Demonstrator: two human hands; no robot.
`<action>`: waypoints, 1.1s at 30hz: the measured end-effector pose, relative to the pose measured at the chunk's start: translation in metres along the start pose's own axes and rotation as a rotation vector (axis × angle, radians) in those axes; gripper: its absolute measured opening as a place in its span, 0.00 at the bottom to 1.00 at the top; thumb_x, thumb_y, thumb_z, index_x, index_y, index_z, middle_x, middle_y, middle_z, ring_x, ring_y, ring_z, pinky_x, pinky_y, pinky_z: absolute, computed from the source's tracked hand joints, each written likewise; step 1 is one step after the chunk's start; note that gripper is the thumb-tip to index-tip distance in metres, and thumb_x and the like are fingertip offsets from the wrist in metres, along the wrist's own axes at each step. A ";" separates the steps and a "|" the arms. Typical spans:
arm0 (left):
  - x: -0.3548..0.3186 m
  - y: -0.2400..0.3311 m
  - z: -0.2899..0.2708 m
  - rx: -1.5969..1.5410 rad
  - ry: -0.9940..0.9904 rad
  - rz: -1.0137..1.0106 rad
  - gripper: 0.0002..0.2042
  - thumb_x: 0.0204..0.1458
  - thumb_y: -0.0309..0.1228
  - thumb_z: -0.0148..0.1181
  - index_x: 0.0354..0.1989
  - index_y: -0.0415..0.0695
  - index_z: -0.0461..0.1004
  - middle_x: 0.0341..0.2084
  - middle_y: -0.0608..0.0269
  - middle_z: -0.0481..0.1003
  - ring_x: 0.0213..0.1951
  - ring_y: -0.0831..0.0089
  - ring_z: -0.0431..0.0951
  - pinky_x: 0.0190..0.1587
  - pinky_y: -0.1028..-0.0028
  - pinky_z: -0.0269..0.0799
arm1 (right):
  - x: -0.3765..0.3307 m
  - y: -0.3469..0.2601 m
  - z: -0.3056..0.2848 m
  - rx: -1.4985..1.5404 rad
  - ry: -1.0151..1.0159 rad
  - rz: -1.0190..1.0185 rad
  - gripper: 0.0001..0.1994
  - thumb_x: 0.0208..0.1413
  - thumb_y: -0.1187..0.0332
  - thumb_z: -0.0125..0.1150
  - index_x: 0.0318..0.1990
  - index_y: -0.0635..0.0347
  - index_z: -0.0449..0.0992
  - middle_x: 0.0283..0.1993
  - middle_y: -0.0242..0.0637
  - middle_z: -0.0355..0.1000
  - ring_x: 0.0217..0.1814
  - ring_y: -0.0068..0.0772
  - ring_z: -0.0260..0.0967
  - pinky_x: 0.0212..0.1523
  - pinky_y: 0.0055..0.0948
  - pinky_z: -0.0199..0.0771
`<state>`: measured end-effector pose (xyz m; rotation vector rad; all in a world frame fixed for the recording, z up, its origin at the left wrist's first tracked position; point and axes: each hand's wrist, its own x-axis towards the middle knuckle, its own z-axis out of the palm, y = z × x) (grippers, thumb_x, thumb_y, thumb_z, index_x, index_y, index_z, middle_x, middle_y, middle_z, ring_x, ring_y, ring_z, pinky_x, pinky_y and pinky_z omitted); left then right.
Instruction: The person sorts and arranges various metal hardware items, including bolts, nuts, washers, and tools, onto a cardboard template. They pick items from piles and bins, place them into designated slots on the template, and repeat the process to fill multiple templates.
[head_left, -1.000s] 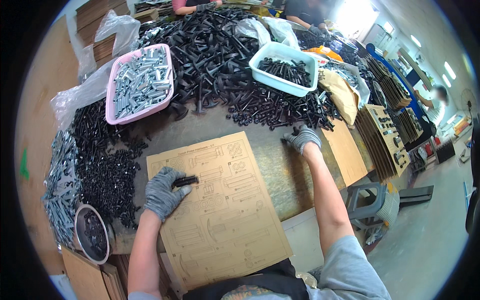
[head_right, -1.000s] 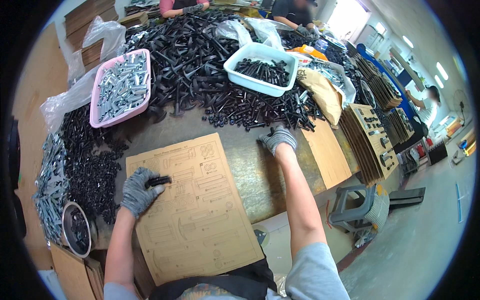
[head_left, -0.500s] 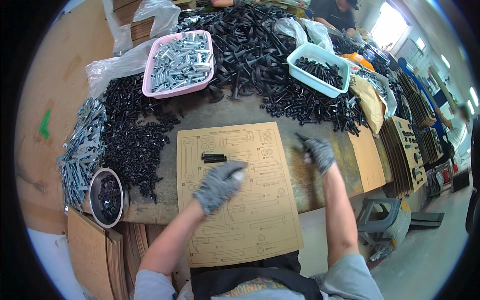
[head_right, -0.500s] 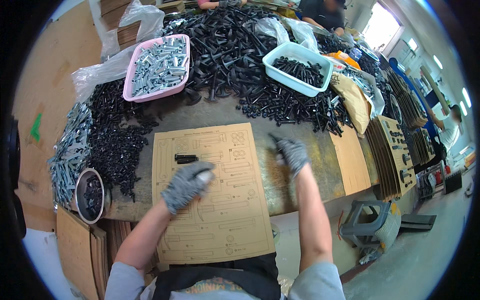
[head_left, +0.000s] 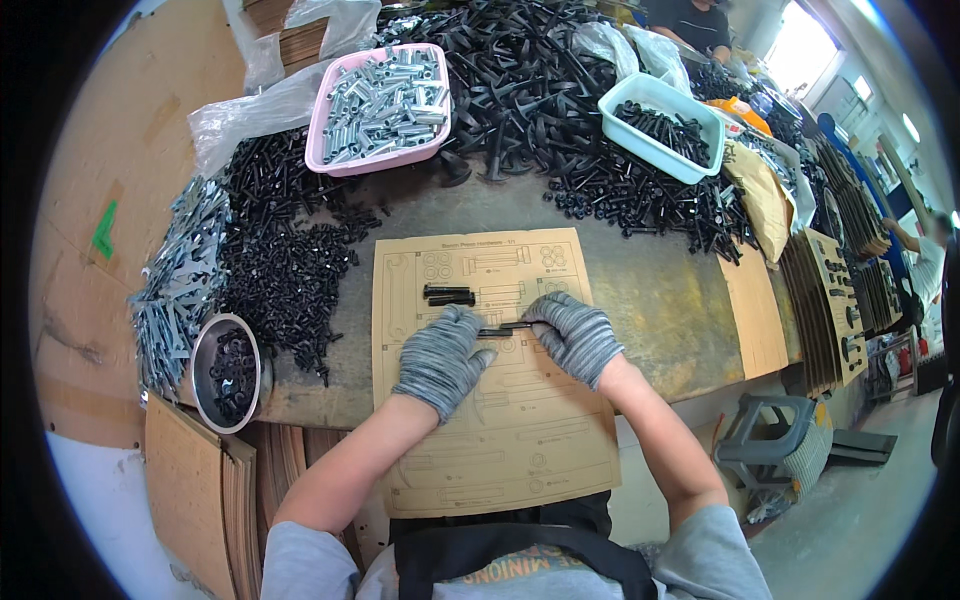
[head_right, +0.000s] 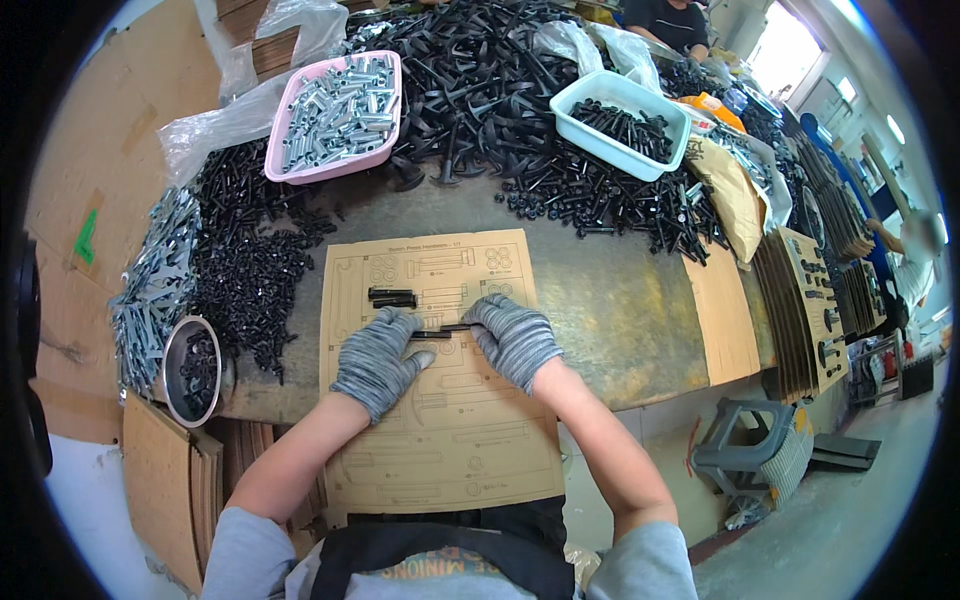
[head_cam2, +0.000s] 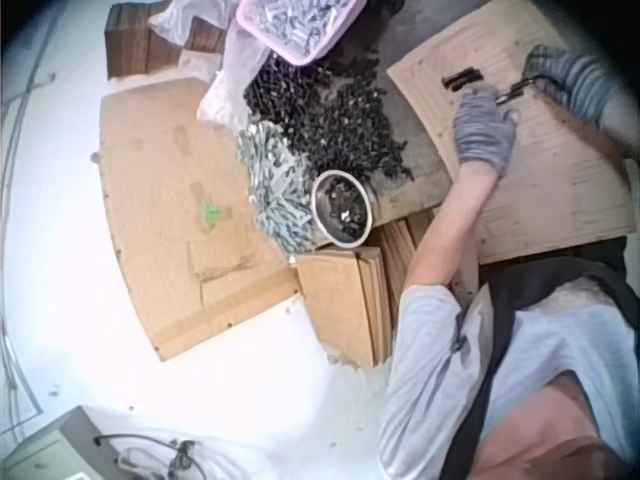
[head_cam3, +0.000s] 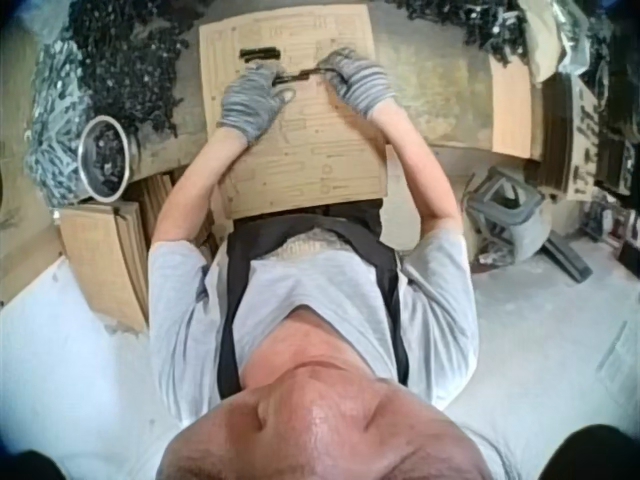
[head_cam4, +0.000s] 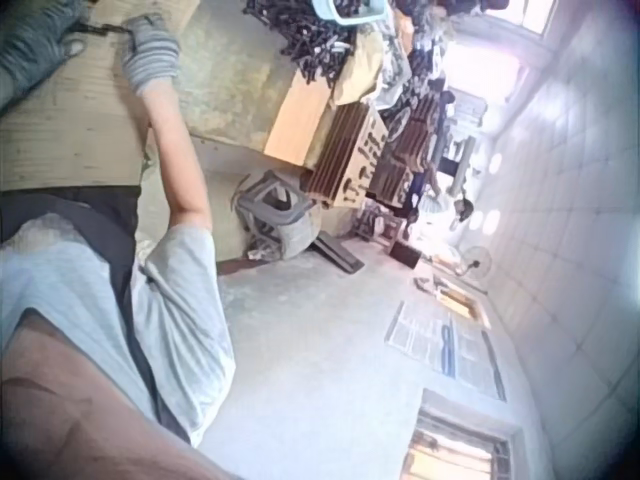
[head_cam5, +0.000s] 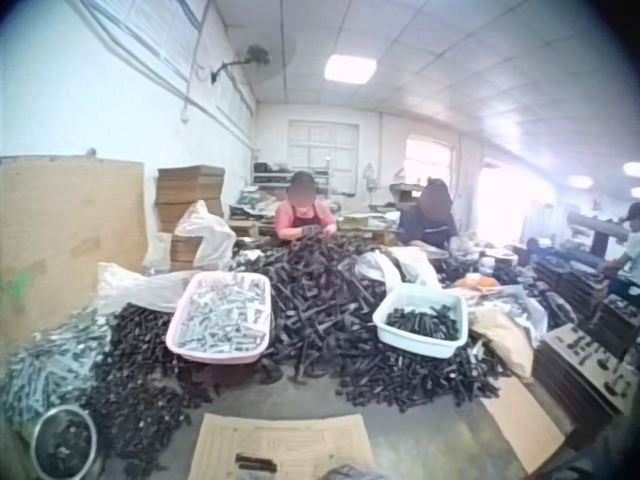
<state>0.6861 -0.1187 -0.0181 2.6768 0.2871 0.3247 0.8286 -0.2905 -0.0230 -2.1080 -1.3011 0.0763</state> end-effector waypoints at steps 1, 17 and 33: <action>-0.002 -0.005 -0.004 -0.062 -0.030 -0.048 0.16 0.45 0.36 0.64 0.42 0.43 0.75 0.37 0.55 0.73 0.36 0.61 0.76 0.41 0.67 0.72 | 0.001 -0.006 -0.002 -0.086 -0.028 0.007 0.08 0.53 0.72 0.56 0.40 0.56 0.76 0.37 0.40 0.73 0.37 0.45 0.72 0.39 0.37 0.74; 0.027 -0.061 -0.012 0.013 0.173 0.038 0.19 0.45 0.36 0.65 0.46 0.44 0.75 0.41 0.57 0.75 0.45 0.61 0.76 0.48 0.66 0.71 | 0.051 0.019 -0.004 -0.160 -0.104 -0.094 0.10 0.50 0.65 0.60 0.40 0.54 0.77 0.36 0.37 0.72 0.39 0.43 0.71 0.40 0.37 0.74; 0.039 -0.059 -0.007 -0.055 0.097 0.011 0.11 0.45 0.34 0.63 0.37 0.46 0.78 0.34 0.61 0.76 0.37 0.62 0.77 0.41 0.67 0.73 | 0.060 0.003 0.028 -0.104 -0.011 -0.074 0.12 0.47 0.60 0.64 0.38 0.52 0.80 0.34 0.36 0.71 0.36 0.39 0.71 0.38 0.34 0.73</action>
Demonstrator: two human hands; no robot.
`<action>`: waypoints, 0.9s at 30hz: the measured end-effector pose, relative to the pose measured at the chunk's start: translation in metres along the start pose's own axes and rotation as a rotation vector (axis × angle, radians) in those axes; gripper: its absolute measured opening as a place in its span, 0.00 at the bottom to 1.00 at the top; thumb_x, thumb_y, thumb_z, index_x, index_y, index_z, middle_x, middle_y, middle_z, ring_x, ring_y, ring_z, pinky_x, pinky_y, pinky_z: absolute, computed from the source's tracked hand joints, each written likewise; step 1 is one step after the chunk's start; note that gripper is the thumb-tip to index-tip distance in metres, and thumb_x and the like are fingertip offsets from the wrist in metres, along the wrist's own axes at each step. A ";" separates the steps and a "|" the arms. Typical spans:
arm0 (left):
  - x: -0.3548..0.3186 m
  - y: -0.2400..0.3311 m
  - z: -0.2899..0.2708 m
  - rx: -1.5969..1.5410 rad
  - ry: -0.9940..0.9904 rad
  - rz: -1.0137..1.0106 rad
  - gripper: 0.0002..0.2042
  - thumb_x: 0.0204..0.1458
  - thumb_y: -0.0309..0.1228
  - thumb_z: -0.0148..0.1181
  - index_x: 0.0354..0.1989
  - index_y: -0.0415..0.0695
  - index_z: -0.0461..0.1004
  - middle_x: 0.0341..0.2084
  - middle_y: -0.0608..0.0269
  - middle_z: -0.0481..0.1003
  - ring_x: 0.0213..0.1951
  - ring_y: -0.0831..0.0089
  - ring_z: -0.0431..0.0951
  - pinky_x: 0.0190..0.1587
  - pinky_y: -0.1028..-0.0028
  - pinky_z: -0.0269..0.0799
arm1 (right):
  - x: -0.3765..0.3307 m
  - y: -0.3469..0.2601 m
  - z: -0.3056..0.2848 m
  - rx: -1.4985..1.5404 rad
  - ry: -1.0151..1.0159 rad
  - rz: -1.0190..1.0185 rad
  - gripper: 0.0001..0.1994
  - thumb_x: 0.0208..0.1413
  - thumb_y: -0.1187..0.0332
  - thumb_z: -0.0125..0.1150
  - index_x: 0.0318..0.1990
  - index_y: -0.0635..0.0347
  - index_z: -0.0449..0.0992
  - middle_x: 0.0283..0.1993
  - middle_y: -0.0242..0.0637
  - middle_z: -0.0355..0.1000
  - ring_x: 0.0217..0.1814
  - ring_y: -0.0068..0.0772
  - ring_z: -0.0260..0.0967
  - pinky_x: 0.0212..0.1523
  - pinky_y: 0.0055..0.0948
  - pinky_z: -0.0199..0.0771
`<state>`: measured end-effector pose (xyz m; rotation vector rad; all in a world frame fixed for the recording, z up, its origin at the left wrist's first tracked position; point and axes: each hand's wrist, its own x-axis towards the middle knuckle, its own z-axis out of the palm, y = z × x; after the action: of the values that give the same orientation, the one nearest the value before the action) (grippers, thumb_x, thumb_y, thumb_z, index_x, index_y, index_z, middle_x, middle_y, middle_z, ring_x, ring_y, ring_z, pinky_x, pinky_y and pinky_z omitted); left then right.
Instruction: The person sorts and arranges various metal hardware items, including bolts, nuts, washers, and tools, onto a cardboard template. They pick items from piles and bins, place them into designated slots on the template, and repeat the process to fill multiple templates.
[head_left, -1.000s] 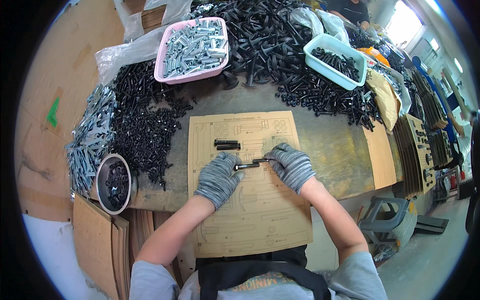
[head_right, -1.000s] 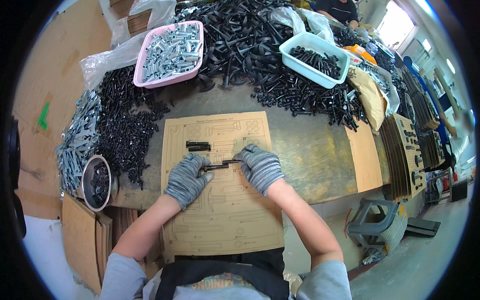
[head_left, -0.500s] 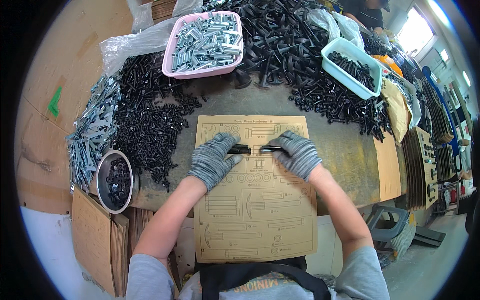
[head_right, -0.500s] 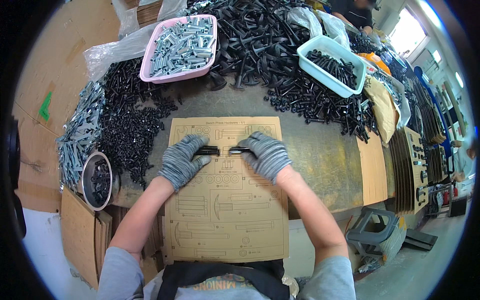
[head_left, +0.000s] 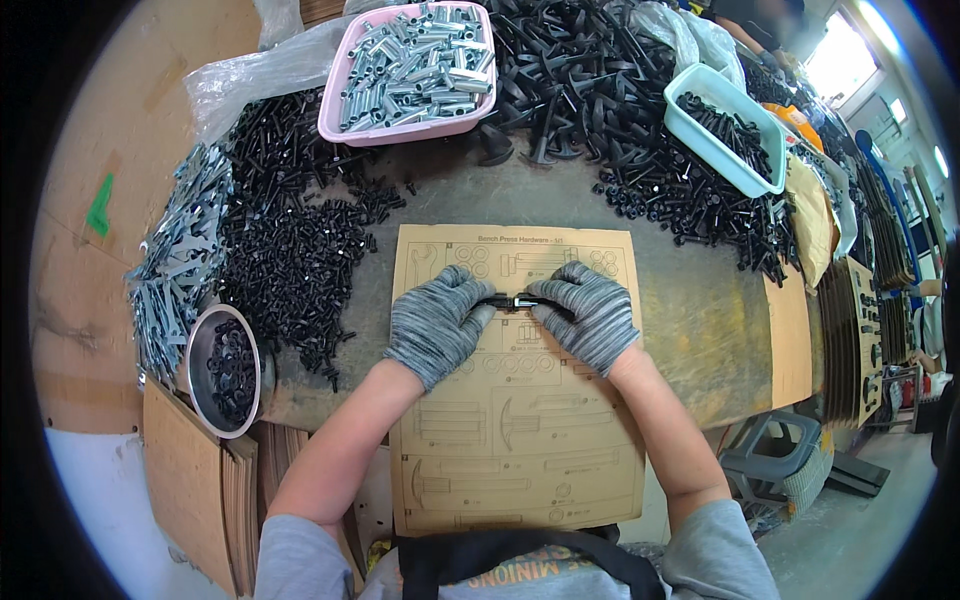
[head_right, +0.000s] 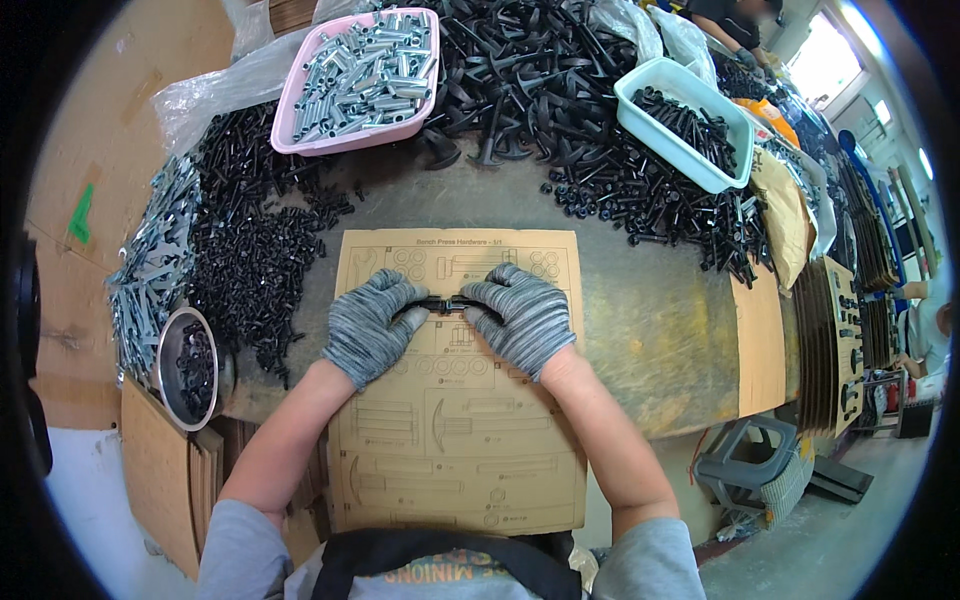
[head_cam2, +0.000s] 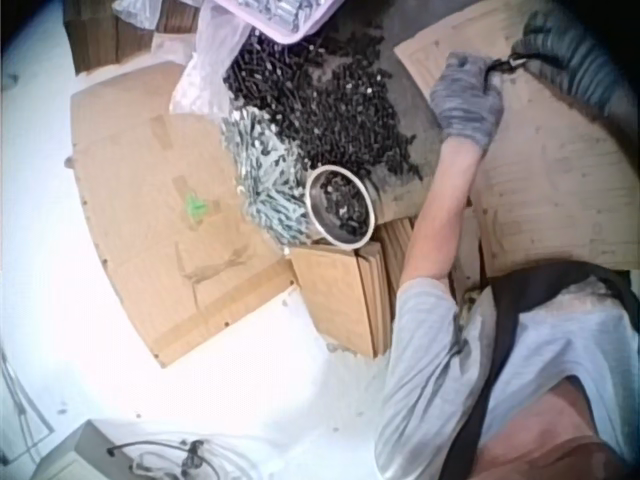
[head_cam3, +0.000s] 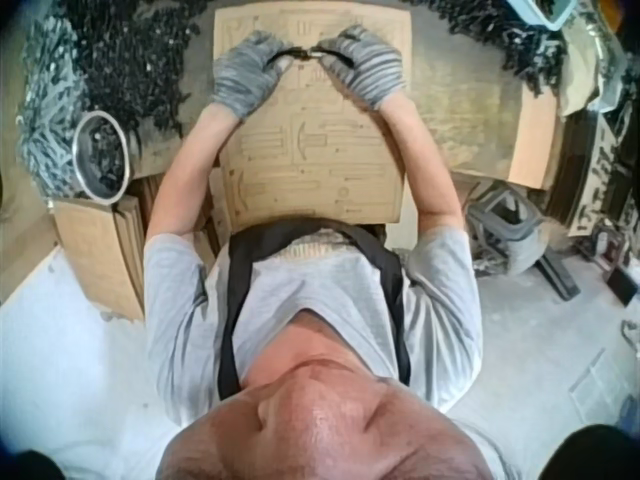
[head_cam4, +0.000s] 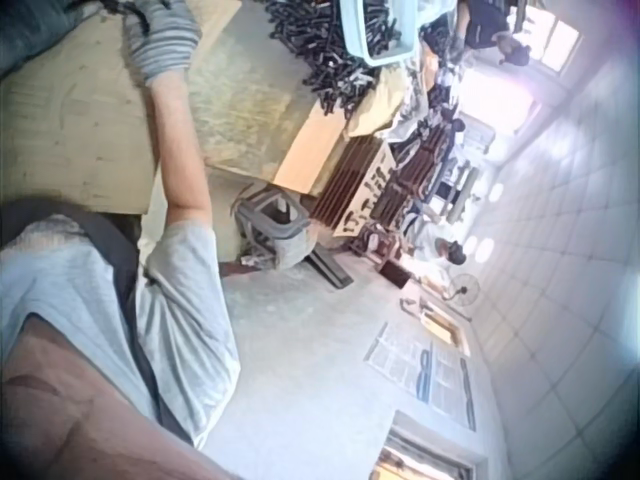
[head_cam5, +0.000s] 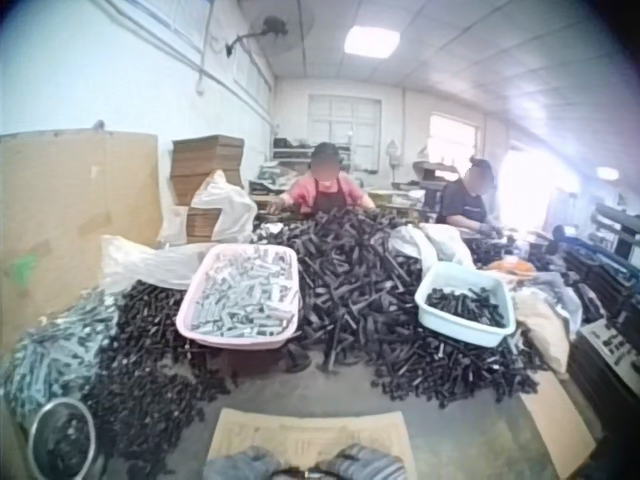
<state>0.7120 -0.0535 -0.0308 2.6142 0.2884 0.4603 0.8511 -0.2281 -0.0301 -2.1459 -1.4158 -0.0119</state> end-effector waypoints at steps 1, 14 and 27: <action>0.000 -0.002 0.002 -0.004 0.014 0.015 0.11 0.45 0.34 0.63 0.37 0.46 0.78 0.35 0.60 0.76 0.38 0.62 0.77 0.41 0.67 0.73 | 0.000 -0.001 0.000 0.006 0.006 0.000 0.12 0.47 0.60 0.65 0.38 0.52 0.80 0.34 0.36 0.71 0.35 0.39 0.71 0.37 0.35 0.73; -0.036 -0.014 -0.045 0.077 0.156 -0.099 0.21 0.48 0.36 0.59 0.51 0.44 0.70 0.48 0.54 0.73 0.52 0.60 0.72 0.55 0.65 0.67 | -0.009 -0.104 -0.115 0.433 0.200 -0.047 0.21 0.42 0.74 0.63 0.48 0.63 0.73 0.36 0.38 0.75 0.30 0.21 0.71 0.33 0.19 0.71; -0.048 -0.087 -0.083 0.638 -0.086 -0.543 0.27 0.47 0.42 0.61 0.58 0.52 0.67 0.53 0.48 0.67 0.55 0.52 0.66 0.55 0.58 0.66 | -0.062 -0.203 -0.164 0.930 0.257 -0.413 0.21 0.45 0.68 0.58 0.49 0.66 0.71 0.39 0.42 0.74 0.35 0.32 0.71 0.37 0.29 0.70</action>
<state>0.6268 0.0422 -0.0164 2.9540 1.2477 0.0608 0.6993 -0.2981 0.1798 -1.0475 -1.3170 0.1737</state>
